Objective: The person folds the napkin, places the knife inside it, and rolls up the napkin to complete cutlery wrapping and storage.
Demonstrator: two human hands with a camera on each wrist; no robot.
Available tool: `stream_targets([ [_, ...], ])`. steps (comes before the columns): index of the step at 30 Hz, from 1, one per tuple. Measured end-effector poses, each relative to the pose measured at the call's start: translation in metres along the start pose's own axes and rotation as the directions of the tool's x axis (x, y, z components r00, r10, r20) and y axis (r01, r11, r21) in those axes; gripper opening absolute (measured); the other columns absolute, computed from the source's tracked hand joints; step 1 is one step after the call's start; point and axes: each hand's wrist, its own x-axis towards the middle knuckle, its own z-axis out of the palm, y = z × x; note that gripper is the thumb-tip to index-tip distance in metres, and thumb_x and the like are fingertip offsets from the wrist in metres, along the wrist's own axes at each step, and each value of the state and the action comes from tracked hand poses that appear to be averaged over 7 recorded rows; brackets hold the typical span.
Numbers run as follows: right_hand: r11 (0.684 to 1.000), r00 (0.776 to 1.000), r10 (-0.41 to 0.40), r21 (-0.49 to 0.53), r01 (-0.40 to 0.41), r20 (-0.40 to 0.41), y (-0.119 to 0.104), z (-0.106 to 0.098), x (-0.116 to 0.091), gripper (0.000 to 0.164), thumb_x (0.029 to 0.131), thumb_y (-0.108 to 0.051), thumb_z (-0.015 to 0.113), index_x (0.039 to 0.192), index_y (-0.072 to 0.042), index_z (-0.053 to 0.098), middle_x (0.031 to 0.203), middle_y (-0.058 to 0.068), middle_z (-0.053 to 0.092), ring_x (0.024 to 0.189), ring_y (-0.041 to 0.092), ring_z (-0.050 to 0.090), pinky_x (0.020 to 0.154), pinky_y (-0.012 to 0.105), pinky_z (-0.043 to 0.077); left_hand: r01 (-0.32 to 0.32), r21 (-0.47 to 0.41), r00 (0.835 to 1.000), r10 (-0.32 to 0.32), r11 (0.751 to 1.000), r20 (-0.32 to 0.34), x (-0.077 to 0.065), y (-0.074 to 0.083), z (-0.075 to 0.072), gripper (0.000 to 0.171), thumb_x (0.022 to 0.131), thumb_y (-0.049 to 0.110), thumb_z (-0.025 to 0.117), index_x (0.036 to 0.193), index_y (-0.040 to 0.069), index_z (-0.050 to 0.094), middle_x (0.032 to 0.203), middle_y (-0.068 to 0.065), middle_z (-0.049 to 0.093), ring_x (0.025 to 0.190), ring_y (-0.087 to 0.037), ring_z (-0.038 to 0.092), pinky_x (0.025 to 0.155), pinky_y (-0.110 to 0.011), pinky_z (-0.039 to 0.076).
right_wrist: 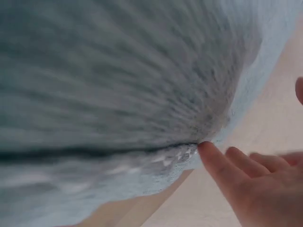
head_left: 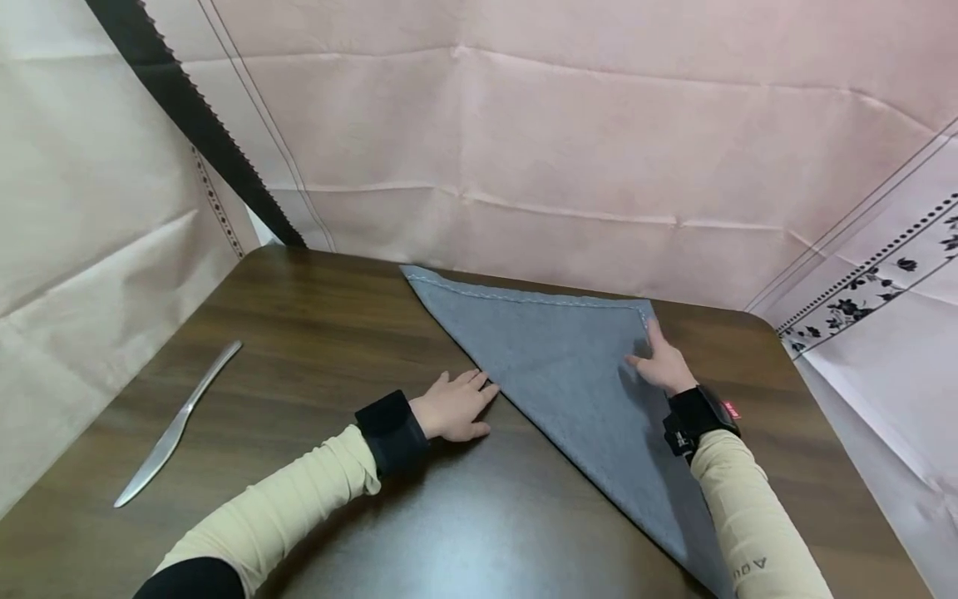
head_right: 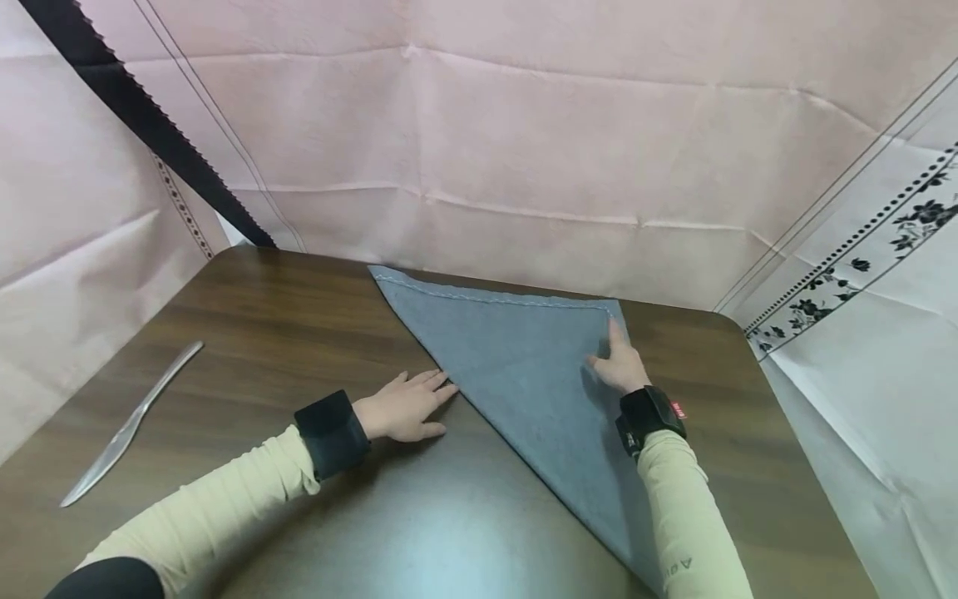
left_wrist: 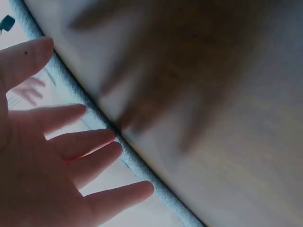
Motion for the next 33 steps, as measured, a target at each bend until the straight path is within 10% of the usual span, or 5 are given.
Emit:
stream_targets([
  [7, 0.954, 0.973, -0.189, -0.210, 0.213, 0.130, -0.020, 0.022, -0.033, 0.058, 0.091, -0.019, 0.054, 0.132, 0.016, 0.032, 0.134, 0.036, 0.029, 0.125, 0.049, 0.023, 0.101, 0.054, 0.020, 0.002, -0.028, 1.000, -0.003, 1.000, -0.012, 0.004, -0.012, -0.012, 0.060, 0.092, 0.035, 0.051, 0.142, 0.009, 0.030, 0.147, -0.012, 0.023, 0.135, -0.024, 0.020, 0.102, -0.055, 0.018],
  [12, 0.918, 0.951, -0.100, -0.342, 0.202, 0.293, -0.036, 0.040, -0.050, 0.076, 0.086, -0.039, 0.059, 0.137, 0.009, 0.029, 0.138, 0.037, 0.020, 0.128, 0.049, 0.017, 0.100, 0.056, 0.021, 0.041, -0.015, 0.996, -0.039, 0.999, 0.083, 0.004, -0.019, -0.014, 0.059, 0.094, 0.036, 0.048, 0.143, 0.012, 0.028, 0.149, -0.009, 0.018, 0.136, -0.022, 0.015, 0.103, -0.055, 0.015],
  [18, 0.895, 0.952, -0.038, -0.413, 0.168, 0.305, -0.039, 0.046, -0.056, 0.080, 0.082, -0.036, 0.066, 0.139, 0.005, 0.028, 0.140, 0.036, 0.016, 0.130, 0.047, 0.015, 0.100, 0.055, 0.022, 0.034, -0.045, 0.995, -0.030, 0.998, 0.093, 0.003, -0.017, -0.013, 0.057, 0.093, 0.035, 0.049, 0.142, 0.010, 0.031, 0.149, -0.011, 0.019, 0.136, -0.023, 0.017, 0.103, -0.057, 0.013],
  [33, 0.907, 0.932, -0.002, -0.391, 0.154, 0.363, -0.043, 0.037, -0.061, 0.083, 0.077, -0.026, 0.073, 0.139, 0.004, 0.028, 0.143, 0.031, 0.016, 0.132, 0.043, 0.012, 0.103, 0.052, 0.017, -0.029, 0.124, 0.993, 0.043, 0.992, -0.111, -0.014, 0.014, 0.002, 0.035, 0.090, 0.036, 0.055, 0.107, 0.006, 0.061, 0.107, -0.013, 0.060, 0.101, -0.028, 0.055, 0.086, -0.043, 0.042],
])
